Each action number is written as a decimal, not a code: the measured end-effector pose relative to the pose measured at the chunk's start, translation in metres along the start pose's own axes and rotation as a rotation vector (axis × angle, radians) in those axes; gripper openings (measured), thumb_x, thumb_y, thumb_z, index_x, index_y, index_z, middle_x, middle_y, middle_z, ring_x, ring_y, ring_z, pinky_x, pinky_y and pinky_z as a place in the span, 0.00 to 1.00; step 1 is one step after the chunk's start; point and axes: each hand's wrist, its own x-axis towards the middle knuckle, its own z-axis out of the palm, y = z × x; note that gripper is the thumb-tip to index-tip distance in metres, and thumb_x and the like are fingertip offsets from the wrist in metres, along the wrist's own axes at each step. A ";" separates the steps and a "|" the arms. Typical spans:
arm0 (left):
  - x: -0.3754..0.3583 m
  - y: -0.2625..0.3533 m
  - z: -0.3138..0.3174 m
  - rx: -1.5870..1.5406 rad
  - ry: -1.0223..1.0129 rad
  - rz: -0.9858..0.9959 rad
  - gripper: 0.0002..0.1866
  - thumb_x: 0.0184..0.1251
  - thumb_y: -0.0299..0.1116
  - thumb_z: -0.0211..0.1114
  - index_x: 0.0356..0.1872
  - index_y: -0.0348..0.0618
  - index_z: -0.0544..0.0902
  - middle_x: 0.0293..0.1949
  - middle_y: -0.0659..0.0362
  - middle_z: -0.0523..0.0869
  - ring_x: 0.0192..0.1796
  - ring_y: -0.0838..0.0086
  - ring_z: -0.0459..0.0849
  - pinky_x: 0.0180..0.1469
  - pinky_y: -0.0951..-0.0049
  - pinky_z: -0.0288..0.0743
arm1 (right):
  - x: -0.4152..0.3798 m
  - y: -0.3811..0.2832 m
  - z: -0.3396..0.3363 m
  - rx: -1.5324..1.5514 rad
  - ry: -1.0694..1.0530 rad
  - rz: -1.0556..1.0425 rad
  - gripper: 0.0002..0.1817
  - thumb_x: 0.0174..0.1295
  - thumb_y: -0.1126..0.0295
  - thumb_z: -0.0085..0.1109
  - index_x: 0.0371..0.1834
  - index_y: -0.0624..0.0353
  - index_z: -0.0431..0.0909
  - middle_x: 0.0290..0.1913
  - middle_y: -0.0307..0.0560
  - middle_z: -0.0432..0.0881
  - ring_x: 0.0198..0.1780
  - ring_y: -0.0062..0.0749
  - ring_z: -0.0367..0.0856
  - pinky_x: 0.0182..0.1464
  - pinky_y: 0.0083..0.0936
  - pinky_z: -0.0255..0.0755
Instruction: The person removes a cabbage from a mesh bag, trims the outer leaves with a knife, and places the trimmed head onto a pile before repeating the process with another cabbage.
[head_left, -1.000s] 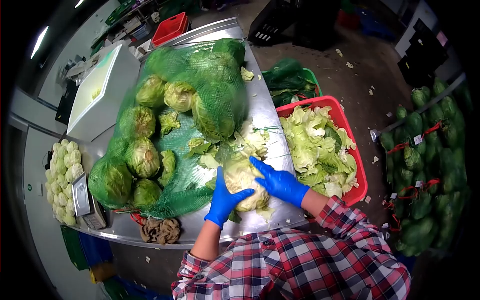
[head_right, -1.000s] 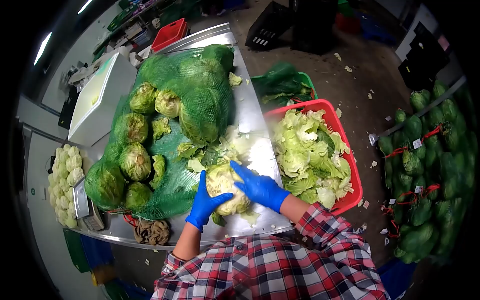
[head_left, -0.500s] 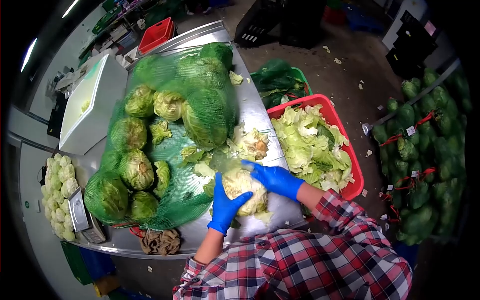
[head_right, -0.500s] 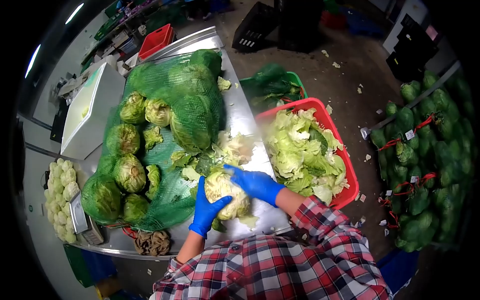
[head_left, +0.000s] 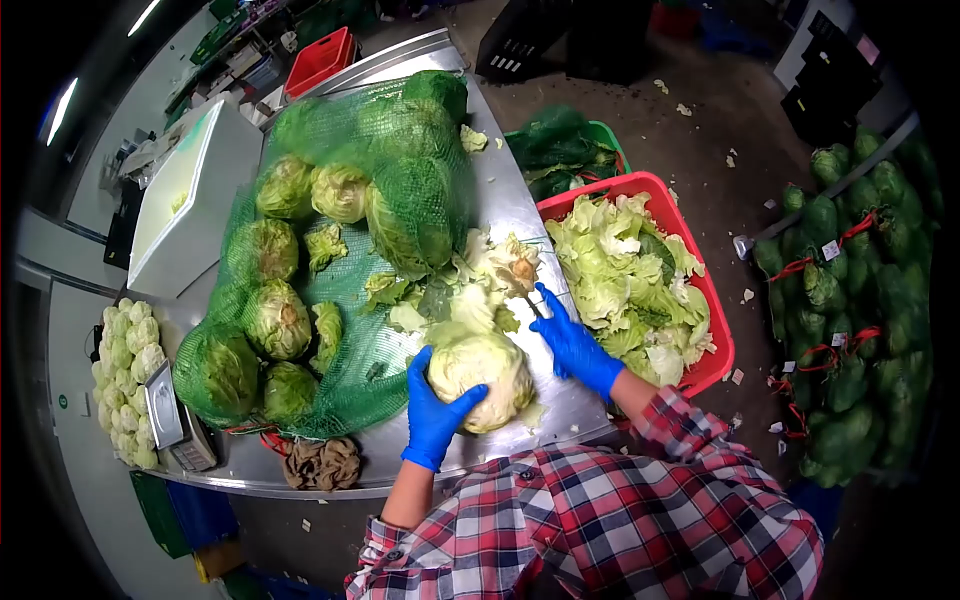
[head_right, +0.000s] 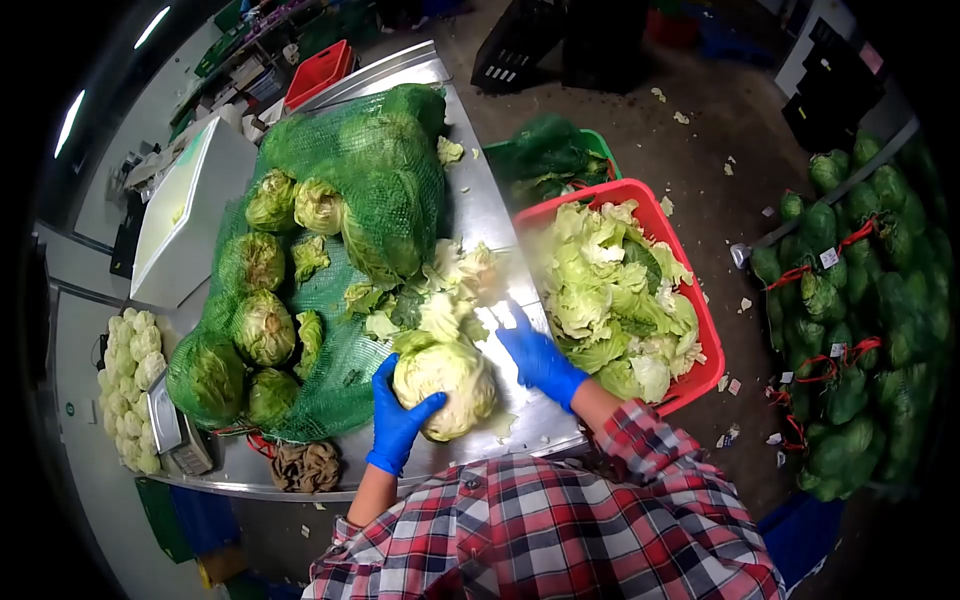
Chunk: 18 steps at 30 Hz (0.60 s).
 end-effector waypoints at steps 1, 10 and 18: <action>0.002 0.007 0.001 0.020 0.022 0.027 0.57 0.39 0.41 0.82 0.70 0.39 0.55 0.64 0.45 0.63 0.66 0.57 0.65 0.69 0.63 0.59 | -0.009 0.006 0.008 -0.107 -0.012 -0.105 0.37 0.70 0.53 0.46 0.76 0.48 0.40 0.43 0.55 0.81 0.25 0.38 0.79 0.29 0.30 0.75; -0.004 0.009 0.002 0.330 0.024 0.074 0.55 0.42 0.44 0.80 0.71 0.40 0.57 0.54 0.45 0.68 0.56 0.54 0.69 0.61 0.60 0.64 | 0.022 0.018 0.020 -0.221 0.035 0.004 0.24 0.71 0.57 0.44 0.69 0.46 0.60 0.35 0.60 0.82 0.30 0.42 0.83 0.31 0.36 0.77; -0.026 -0.008 -0.001 -0.054 0.188 -0.071 0.57 0.41 0.41 0.82 0.69 0.35 0.53 0.59 0.45 0.66 0.60 0.60 0.71 0.63 0.63 0.66 | 0.015 -0.002 0.021 0.422 -0.062 0.094 0.34 0.68 0.53 0.50 0.75 0.44 0.51 0.49 0.47 0.77 0.13 0.20 0.66 0.14 0.16 0.62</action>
